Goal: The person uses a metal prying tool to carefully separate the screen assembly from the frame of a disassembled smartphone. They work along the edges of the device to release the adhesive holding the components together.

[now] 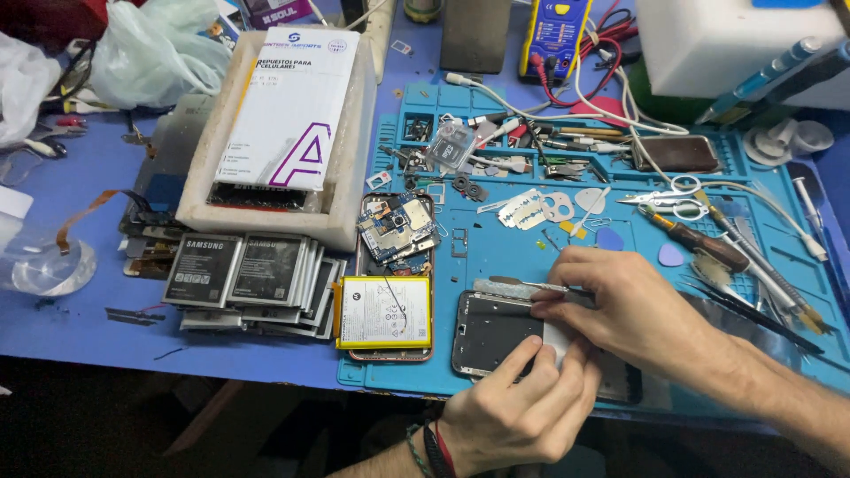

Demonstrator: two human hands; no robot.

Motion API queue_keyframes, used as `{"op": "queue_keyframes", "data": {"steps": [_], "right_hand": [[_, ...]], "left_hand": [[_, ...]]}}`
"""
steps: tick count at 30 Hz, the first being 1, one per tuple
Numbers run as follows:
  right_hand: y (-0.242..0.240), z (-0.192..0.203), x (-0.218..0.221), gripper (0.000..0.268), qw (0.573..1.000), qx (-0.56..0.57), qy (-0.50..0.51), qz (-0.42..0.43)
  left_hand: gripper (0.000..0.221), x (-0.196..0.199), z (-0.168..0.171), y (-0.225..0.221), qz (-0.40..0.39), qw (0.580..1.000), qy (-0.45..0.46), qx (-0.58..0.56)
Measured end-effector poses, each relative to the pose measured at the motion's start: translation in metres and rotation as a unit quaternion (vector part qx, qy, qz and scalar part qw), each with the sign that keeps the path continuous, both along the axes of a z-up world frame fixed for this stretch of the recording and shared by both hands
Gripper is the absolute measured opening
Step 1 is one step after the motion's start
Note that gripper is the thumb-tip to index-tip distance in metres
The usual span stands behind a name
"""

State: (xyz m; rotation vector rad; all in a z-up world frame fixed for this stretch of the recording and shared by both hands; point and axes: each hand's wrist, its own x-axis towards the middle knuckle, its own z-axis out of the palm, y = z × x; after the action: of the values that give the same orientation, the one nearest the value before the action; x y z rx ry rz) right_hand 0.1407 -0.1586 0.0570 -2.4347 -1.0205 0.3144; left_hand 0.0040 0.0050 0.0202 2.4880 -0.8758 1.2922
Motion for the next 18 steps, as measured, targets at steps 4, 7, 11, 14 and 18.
{"op": "queue_keyframes", "data": {"steps": [4, 7, 11, 14, 18], "right_hand": [[-0.008, -0.017, -0.012, 0.01, 0.981, -0.08, -0.174, 0.045], [-0.007, -0.009, -0.025, 0.019, 0.916, -0.112, -0.367, 0.118], [-0.003, 0.001, -0.029, 0.023, 0.884, -0.158, -0.417, 0.138], [-0.004, 0.006, -0.03, 0.02, 0.872, -0.192, -0.422, 0.159], [-0.008, 0.002, -0.03, 0.012, 0.888, -0.186, -0.4, 0.131]], "left_hand": [[0.027, -0.001, 0.002, -0.001, -0.004, 1.0, 0.002, -0.007], [0.025, 0.0, 0.001, -0.001, -0.003, 1.0, -0.001, -0.007], [0.026, 0.001, 0.002, -0.001, -0.012, 1.0, 0.003, -0.016], [0.03, -0.001, 0.001, -0.001, -0.017, 0.999, 0.032, -0.01], [0.027, 0.001, 0.002, 0.001, 0.017, 1.0, 0.011, 0.016]]}}
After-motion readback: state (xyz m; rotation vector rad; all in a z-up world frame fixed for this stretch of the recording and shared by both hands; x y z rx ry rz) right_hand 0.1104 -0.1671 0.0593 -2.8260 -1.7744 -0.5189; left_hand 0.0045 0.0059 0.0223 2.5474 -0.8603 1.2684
